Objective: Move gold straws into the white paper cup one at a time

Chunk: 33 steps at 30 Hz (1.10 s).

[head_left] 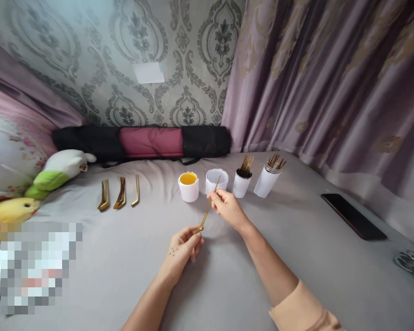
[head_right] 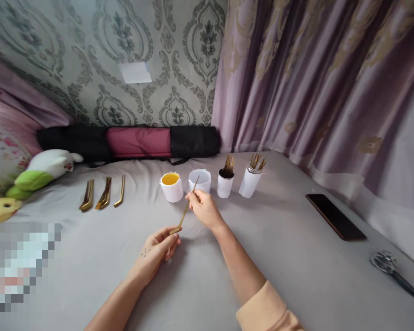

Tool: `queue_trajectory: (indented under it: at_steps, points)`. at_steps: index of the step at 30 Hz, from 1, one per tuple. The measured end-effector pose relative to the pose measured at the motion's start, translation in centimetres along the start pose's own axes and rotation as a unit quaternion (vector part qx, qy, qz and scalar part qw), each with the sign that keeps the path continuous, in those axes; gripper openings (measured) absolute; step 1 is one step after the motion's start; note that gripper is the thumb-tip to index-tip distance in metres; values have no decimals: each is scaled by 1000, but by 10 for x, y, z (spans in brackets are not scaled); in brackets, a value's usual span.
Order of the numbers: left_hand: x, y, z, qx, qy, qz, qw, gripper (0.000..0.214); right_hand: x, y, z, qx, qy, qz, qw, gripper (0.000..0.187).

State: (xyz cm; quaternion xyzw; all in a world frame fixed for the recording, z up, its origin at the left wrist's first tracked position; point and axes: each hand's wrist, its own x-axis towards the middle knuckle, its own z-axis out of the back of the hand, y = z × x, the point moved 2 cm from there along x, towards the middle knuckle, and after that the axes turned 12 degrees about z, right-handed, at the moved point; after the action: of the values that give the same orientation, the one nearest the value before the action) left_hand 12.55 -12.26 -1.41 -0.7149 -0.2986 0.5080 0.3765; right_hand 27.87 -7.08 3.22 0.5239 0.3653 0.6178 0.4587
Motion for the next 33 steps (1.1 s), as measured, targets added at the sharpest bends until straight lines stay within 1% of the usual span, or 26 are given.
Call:
queue_trajectory:
  at_steps: [3, 6, 11, 14, 22, 29, 33]
  points:
    - [0, 0, 2, -68, 33, 29, 997, 32, 0, 0, 2, 9, -2, -3, 1000, 35]
    - [-2, -1, 4, -137, 63, 65, 986, 33, 0, 0, 5, 13, -2, -7, 1000, 34]
    - [-2, -2, 7, -189, 98, 88, 973, 28, 1, 3, 8, 16, 3, -27, 1000, 33]
    - [0, -1, 8, -201, 107, 89, 970, 26, 0, 5, 8, 26, 7, -39, 999, 33]
    - [0, 2, 9, -197, 110, 94, 970, 27, -1, 9, 10, 40, 12, -35, 999, 33]
    - [1, 5, 10, -178, 101, 94, 974, 29, 2, 7, 20, 28, -19, -15, 999, 36]
    - [3, 6, 10, -172, 104, 88, 976, 29, 4, 6, 31, 23, -56, -8, 998, 35]
